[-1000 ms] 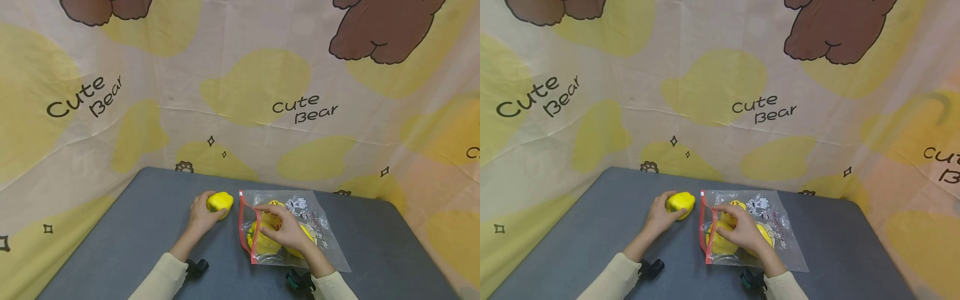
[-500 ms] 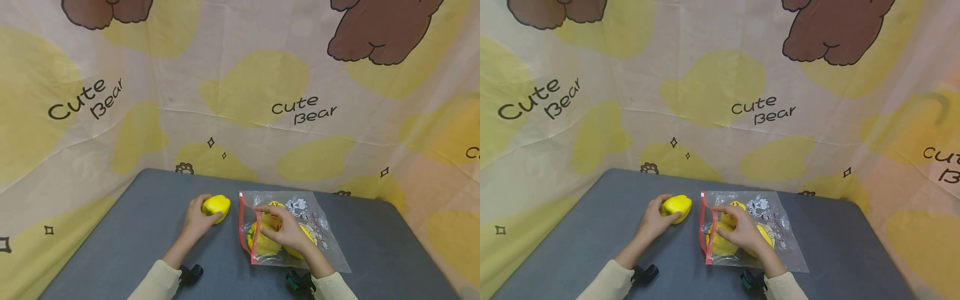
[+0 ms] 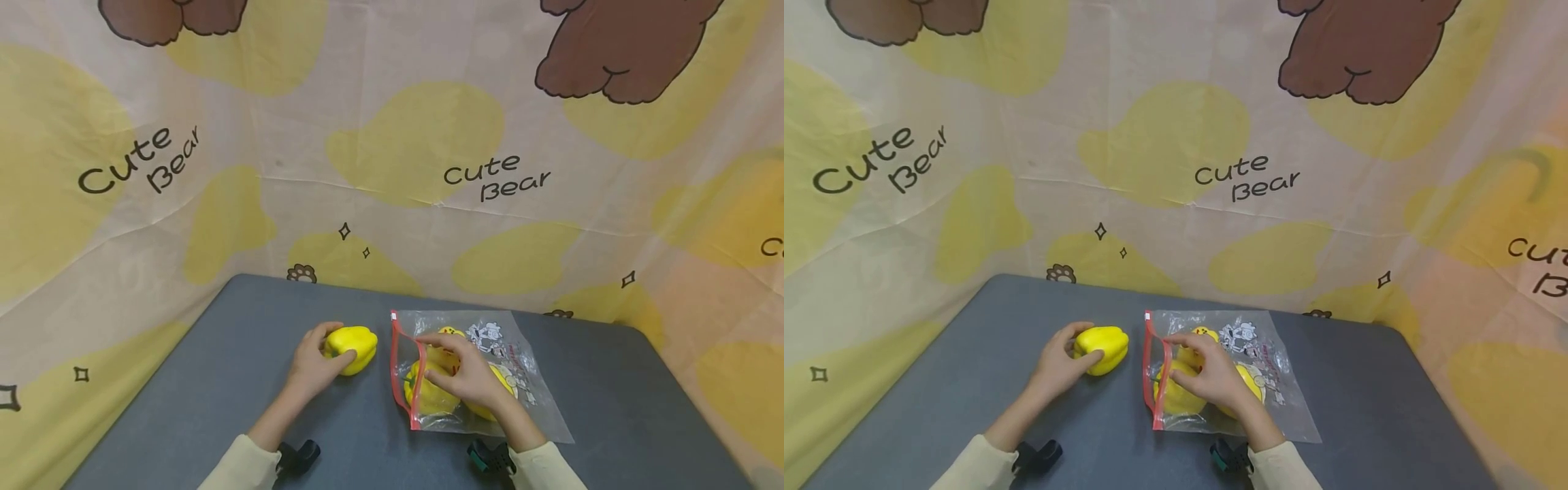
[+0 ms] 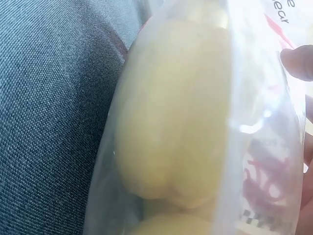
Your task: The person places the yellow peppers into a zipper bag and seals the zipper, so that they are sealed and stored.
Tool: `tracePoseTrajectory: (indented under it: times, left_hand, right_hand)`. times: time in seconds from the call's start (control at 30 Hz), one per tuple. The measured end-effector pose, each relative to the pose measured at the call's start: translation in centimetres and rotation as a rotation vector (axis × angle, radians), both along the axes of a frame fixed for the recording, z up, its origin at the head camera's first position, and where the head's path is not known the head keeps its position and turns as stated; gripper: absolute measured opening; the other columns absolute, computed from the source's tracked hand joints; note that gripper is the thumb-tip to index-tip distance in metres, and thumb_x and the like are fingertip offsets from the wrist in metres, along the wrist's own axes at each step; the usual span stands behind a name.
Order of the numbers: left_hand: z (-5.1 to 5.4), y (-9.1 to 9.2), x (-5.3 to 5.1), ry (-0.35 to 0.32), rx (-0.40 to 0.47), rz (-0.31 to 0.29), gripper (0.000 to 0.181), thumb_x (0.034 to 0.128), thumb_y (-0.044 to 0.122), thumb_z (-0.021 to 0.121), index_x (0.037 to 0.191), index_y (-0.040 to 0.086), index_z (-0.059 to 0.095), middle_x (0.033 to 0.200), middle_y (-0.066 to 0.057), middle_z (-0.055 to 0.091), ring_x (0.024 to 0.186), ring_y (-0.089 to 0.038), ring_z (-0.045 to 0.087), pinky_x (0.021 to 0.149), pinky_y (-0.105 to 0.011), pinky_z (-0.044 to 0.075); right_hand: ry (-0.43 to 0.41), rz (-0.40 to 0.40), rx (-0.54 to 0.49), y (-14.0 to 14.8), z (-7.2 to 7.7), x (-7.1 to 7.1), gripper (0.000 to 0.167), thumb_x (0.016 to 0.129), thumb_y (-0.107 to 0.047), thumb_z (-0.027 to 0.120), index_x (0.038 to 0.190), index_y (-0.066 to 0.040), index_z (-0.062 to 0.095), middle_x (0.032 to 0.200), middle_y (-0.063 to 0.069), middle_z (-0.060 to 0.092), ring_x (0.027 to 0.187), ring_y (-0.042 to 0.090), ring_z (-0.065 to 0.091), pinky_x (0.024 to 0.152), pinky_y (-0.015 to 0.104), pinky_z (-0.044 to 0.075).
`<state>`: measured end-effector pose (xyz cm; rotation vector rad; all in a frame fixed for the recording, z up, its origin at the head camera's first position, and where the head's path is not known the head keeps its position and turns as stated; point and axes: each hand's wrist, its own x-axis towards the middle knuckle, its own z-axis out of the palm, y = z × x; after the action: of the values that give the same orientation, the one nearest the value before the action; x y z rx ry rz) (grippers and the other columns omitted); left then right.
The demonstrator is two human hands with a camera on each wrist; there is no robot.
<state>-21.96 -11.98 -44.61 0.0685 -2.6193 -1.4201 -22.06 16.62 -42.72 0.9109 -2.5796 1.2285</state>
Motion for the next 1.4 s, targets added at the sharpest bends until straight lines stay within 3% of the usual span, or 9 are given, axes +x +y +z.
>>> tracePoseTrajectory:
  times: [0.17, 0.53, 0.73, 1.03, 1.4]
  left_hand:
    - [0.3, 0.0, 0.8, 0.001, 0.016, -0.046, 0.053, 0.0782, 0.029, 0.076, 0.127, 0.016, 0.059, 0.124, -0.008, 0.059, 0.098, -0.022, 0.057, 0.077, -0.032, 0.047]
    - [0.3, 1.0, 1.9, -0.002, 0.078, -0.092, 0.05, 0.0781, 0.027, 0.077, 0.124, 0.016, 0.061, 0.117, -0.006, 0.061, 0.092, -0.02, 0.059, 0.074, -0.03, 0.048]
    - [-0.1, 1.7, 1.9, -0.001, 0.13, -0.128, 0.051, 0.0781, 0.026, 0.078, 0.124, 0.016, 0.06, 0.116, -0.006, 0.061, 0.09, -0.022, 0.061, 0.069, -0.027, 0.05]
    - [-0.6, 2.7, 1.7, -0.003, 0.156, -0.15, 0.052, 0.0767, 0.029, 0.079, 0.123, 0.016, 0.06, 0.118, -0.006, 0.062, 0.092, -0.021, 0.06, 0.071, -0.03, 0.049]
    - [-1.3, 3.4, 1.2, -0.025, 0.129, -0.142, 0.053, 0.0754, 0.036, 0.079, 0.119, 0.015, 0.057, 0.118, -0.007, 0.062, 0.099, -0.023, 0.059, 0.075, -0.035, 0.049]
  right_hand:
    - [0.01, 0.005, -0.003, 0.0, 0.0, -0.1, 0.049, 0.079, -0.015, 0.078, 0.126, -0.017, 0.063, 0.124, -0.008, 0.064, 0.11, 0.026, 0.059, 0.092, 0.049, 0.049]
    - [-0.005, 0.004, -0.008, 0.0, 0.1, -0.1, 0.05, 0.078, -0.014, 0.078, 0.126, -0.023, 0.063, 0.124, -0.008, 0.064, 0.11, 0.026, 0.059, 0.093, 0.049, 0.049]
    - [-0.001, 0.006, -0.006, 0.0, 0.1, -0.1, 0.05, 0.079, -0.013, 0.078, 0.126, -0.021, 0.063, 0.125, -0.008, 0.064, 0.111, 0.026, 0.058, 0.092, 0.049, 0.049]
    - [0.009, 0.0, 0.0, 0.0, -0.1, 0.0, 0.049, 0.08, -0.014, 0.077, 0.126, -0.021, 0.063, 0.125, -0.007, 0.064, 0.11, 0.024, 0.059, 0.091, 0.05, 0.049]
    - [-0.004, -0.007, 0.009, -0.2, 0.1, 0.2, 0.05, 0.079, -0.012, 0.078, 0.126, -0.019, 0.063, 0.126, -0.01, 0.063, 0.109, 0.024, 0.058, 0.089, 0.046, 0.048]
